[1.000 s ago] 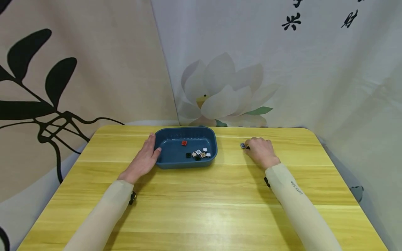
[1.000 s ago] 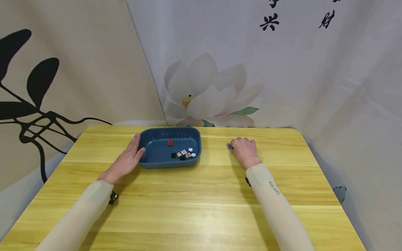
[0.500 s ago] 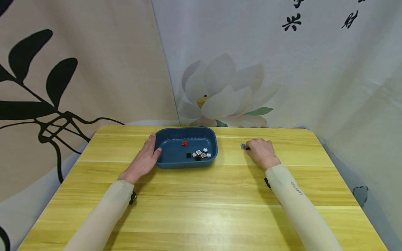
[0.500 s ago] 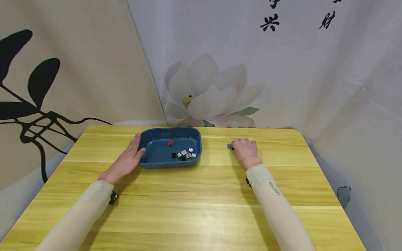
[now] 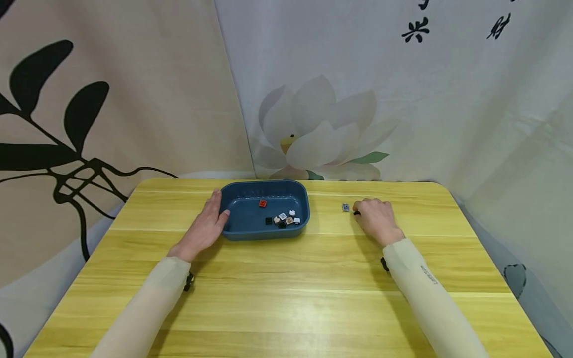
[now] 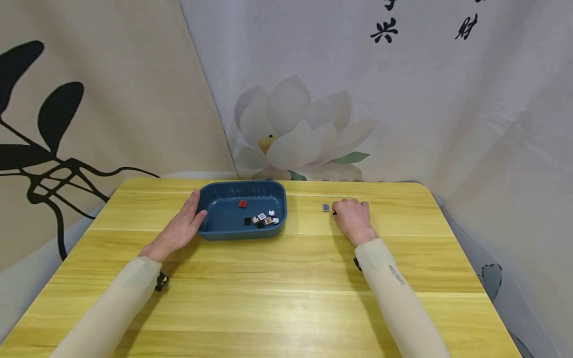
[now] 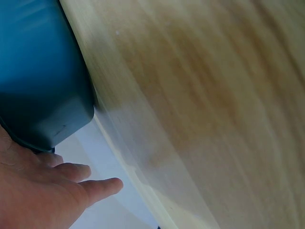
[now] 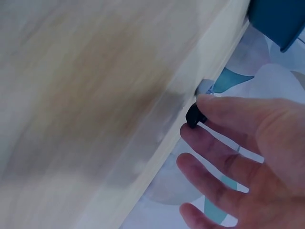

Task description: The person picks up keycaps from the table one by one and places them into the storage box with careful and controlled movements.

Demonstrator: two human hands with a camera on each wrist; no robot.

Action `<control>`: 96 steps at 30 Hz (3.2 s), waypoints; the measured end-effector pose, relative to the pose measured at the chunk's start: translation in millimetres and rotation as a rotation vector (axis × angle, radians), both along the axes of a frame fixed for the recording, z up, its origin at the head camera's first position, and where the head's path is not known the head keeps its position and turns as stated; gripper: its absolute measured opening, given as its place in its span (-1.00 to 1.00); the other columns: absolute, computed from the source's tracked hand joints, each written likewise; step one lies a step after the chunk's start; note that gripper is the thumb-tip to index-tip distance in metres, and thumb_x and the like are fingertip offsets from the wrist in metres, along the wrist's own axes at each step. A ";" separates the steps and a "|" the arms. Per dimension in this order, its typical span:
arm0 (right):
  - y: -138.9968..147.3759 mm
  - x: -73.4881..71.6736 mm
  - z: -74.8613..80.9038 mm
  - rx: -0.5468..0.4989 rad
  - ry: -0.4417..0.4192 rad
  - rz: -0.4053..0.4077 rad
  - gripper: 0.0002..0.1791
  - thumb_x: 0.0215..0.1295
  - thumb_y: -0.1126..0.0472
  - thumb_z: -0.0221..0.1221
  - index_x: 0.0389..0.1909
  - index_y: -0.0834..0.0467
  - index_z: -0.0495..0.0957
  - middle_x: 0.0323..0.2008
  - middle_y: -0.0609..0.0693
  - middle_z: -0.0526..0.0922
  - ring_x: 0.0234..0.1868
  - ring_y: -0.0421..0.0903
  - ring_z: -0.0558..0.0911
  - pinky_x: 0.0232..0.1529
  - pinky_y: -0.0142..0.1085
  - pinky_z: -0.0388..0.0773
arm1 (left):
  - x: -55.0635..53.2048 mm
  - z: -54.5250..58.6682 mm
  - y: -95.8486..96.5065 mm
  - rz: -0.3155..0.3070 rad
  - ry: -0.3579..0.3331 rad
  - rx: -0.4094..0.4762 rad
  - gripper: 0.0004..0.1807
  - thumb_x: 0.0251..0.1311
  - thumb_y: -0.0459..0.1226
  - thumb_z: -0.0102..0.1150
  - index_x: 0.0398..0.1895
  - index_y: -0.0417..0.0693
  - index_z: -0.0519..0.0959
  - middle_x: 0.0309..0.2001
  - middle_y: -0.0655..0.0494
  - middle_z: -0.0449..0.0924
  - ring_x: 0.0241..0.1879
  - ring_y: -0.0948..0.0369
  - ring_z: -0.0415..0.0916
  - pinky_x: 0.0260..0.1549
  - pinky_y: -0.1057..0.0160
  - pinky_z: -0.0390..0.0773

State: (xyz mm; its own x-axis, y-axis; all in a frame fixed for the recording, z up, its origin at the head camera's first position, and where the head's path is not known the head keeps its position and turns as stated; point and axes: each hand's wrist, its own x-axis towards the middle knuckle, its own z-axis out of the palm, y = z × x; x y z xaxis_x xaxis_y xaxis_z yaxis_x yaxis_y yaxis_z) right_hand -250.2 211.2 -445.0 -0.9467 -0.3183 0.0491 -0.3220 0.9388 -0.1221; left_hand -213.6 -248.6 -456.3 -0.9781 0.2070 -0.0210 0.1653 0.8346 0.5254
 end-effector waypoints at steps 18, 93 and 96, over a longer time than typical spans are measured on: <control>-10.1 18.0 16.5 -0.048 0.168 0.015 -0.78 0.35 0.22 0.39 -0.01 0.13 0.77 -0.15 0.10 0.78 -0.18 0.18 0.70 -0.14 0.18 0.59 | 0.6 0.5 -1.4 0.001 -0.008 -0.003 -0.23 0.69 -0.05 -0.36 0.65 -0.28 -0.36 0.67 -0.20 -0.46 0.62 -0.23 -0.35 0.54 -0.24 -0.18; -146.8 16.5 40.0 -0.144 0.298 0.201 -0.80 0.45 0.11 0.31 -0.01 0.02 0.79 -0.07 -0.04 0.76 -0.01 0.05 0.66 0.11 0.06 0.54 | 0.8 0.6 0.4 -0.002 -0.006 0.004 -0.23 0.69 -0.03 -0.37 0.65 -0.30 -0.35 0.67 -0.21 -0.46 0.63 -0.19 -0.39 0.55 -0.20 -0.22; -150.3 14.6 40.1 -0.137 0.284 0.199 -0.80 0.45 0.11 0.32 -0.01 0.03 0.79 -0.08 -0.03 0.76 -0.02 0.06 0.66 0.10 0.06 0.53 | 0.9 0.5 0.4 0.000 -0.007 0.006 -0.23 0.69 -0.05 -0.36 0.65 -0.30 -0.34 0.67 -0.20 -0.46 0.63 -0.20 -0.38 0.55 -0.20 -0.22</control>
